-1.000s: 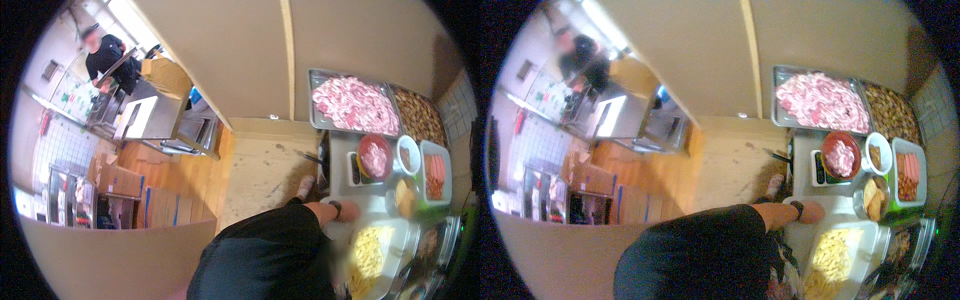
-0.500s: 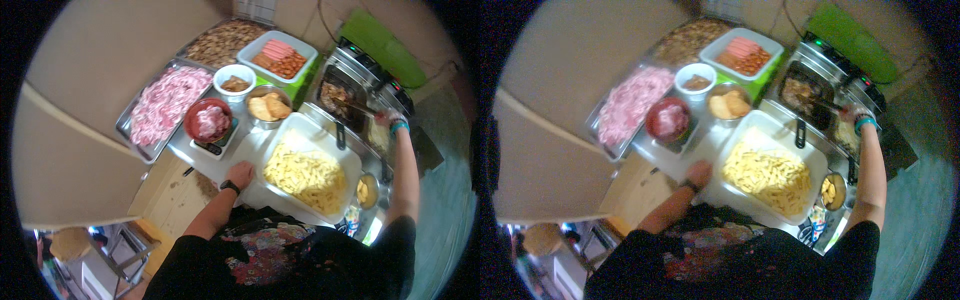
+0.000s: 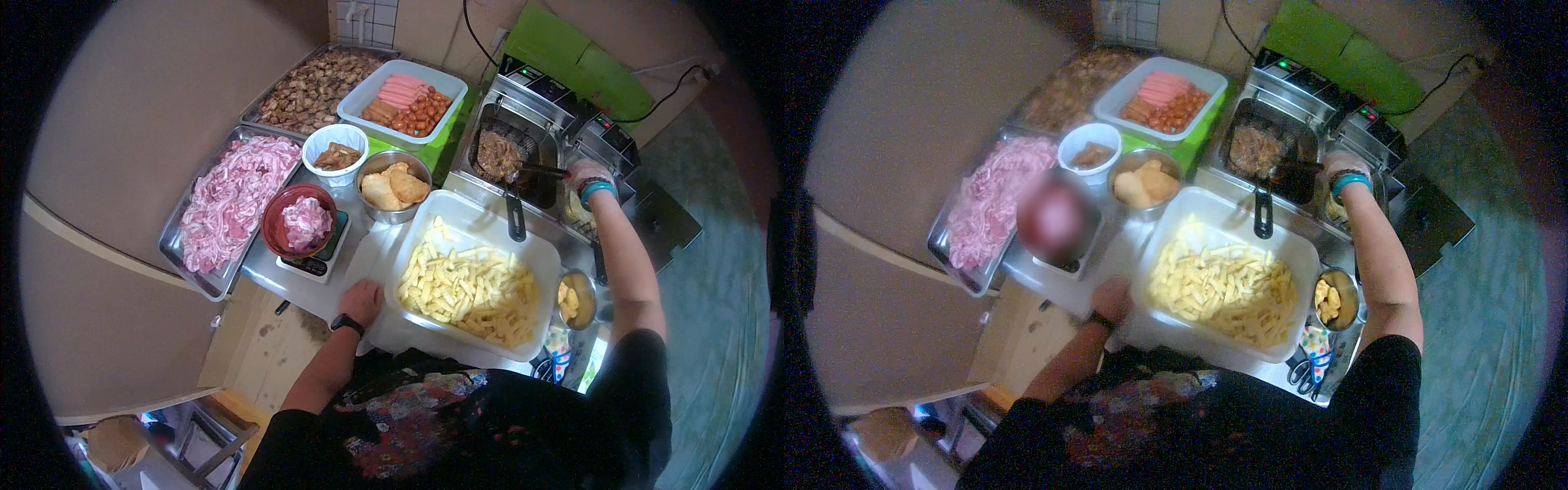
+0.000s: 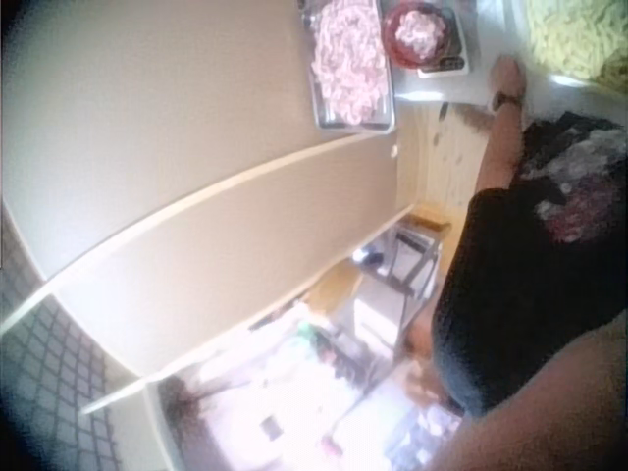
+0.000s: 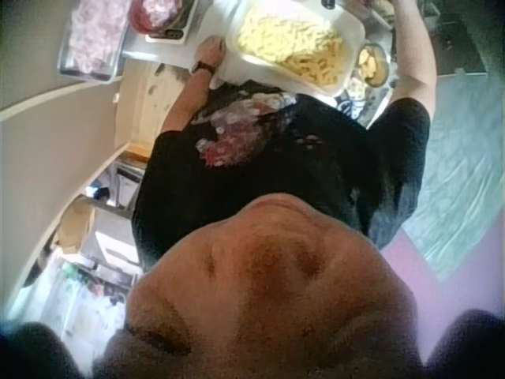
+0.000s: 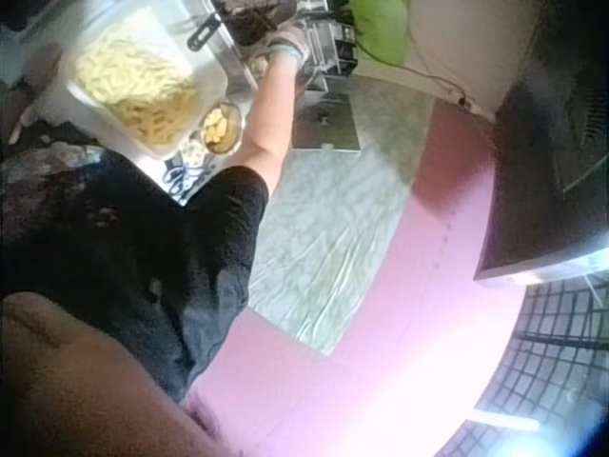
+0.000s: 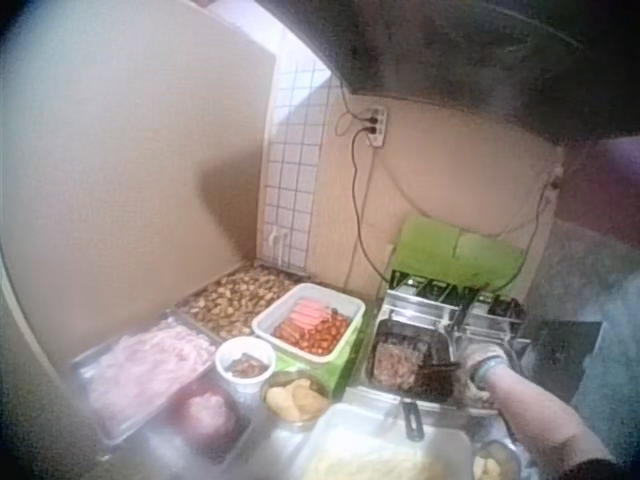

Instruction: The person assembles a food order by placing lettuce into a paper cone, adding fried meat and french fries using tongs, and then adding sauce. The person then carries the completed order to a counter.

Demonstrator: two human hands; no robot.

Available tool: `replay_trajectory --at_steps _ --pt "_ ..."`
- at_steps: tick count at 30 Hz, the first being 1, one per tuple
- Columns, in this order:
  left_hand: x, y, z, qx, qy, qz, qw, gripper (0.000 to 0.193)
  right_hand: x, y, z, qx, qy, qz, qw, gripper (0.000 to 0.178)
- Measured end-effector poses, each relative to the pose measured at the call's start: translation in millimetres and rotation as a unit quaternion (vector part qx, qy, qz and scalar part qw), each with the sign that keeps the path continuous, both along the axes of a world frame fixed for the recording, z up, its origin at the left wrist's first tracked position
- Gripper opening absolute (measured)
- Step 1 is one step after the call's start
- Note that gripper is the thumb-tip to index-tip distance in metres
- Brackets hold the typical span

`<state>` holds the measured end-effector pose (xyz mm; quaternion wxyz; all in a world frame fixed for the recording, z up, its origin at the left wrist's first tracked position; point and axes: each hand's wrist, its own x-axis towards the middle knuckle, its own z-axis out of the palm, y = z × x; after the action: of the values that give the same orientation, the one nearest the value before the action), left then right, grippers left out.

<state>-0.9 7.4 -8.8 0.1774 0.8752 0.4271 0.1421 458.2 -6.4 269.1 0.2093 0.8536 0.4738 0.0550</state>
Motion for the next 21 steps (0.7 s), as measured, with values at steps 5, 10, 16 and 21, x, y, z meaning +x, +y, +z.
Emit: replay_trajectory --at_steps 5,10,16,21 --pt "-1.3 0.1 -7.8 0.023 -0.004 -0.013 1.0 0.013 30.2 7.4 5.2 0.018 0.006 -0.067 0.998 0.034" --pt "2.3 0.3 1.2 0.002 -0.009 -0.008 1.0 0.013 67.3 10.9 -48.6 -0.003 0.229 -0.046 0.972 0.053" --pt "1.1 0.9 -4.4 0.03 -0.002 -0.015 0.999 0.012 33.4 21.0 -93.0 0.008 0.116 -0.034 0.993 0.04" --pt "-3.1 0.0 -7.4 0.027 -0.01 -0.013 1.0 0.012 32.9 -9.0 -53.9 0.01 0.208 -0.006 0.978 0.032"
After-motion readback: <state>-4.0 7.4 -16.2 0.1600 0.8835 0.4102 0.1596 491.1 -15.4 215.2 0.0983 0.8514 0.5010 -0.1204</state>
